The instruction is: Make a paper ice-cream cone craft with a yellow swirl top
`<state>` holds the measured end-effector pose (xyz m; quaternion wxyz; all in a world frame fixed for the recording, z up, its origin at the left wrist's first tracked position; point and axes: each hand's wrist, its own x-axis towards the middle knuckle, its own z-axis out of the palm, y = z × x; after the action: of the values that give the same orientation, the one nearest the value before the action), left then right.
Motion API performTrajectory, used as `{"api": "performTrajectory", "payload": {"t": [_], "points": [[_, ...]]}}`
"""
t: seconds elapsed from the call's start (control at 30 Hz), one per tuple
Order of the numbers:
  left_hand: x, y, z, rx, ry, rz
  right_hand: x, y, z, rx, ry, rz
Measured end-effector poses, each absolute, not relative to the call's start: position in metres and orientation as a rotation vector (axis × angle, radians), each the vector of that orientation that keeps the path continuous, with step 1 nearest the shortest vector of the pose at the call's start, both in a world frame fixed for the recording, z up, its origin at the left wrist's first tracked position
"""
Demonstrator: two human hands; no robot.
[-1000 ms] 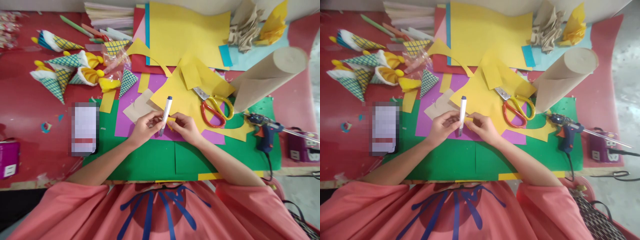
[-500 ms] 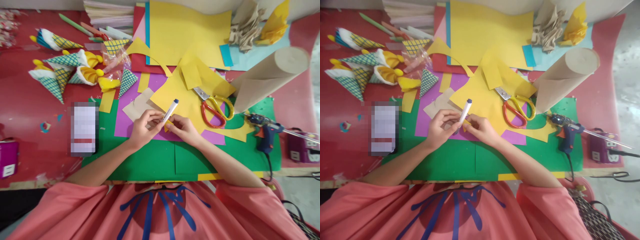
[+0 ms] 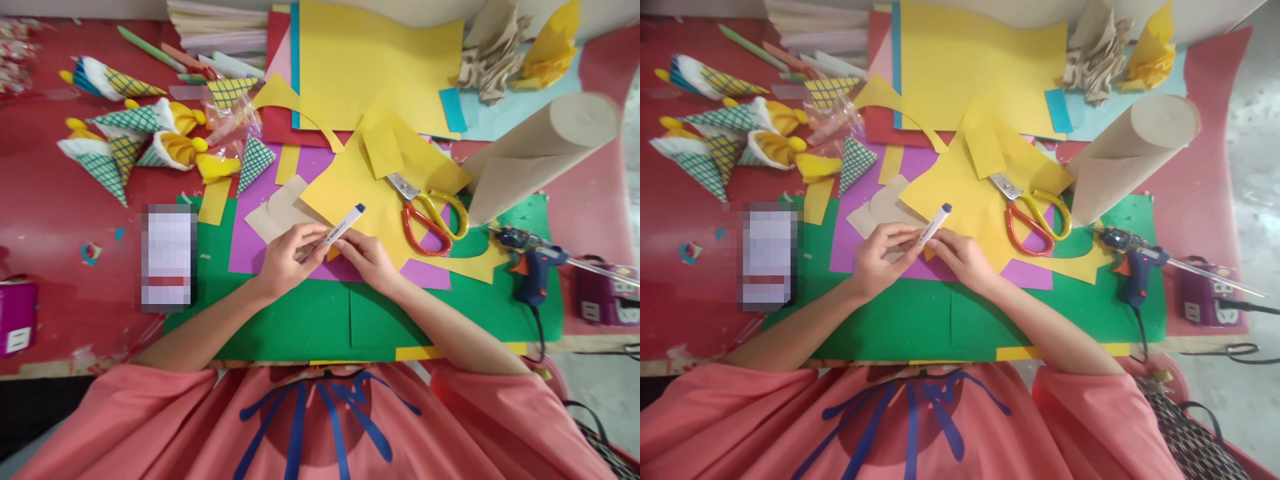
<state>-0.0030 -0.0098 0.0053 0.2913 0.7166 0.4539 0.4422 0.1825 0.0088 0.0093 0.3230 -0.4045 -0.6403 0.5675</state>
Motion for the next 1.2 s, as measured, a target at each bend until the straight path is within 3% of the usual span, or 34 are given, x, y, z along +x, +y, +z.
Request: {"api": "performTrajectory", "payload": {"t": [0.23,0.73,1.2], "points": [[-0.002,-0.008,0.008,1.796,1.246,1.139,0.181,0.008,0.010,-1.065,-1.422,1.706],[-0.002,-0.008,0.004,2.129,1.257,1.234,0.178,0.006,0.007,-1.063,-1.325,1.698],[-0.003,-0.002,0.008,1.199,1.154,1.122,0.181,0.008,0.007,-0.973,-1.478,1.665]]}}
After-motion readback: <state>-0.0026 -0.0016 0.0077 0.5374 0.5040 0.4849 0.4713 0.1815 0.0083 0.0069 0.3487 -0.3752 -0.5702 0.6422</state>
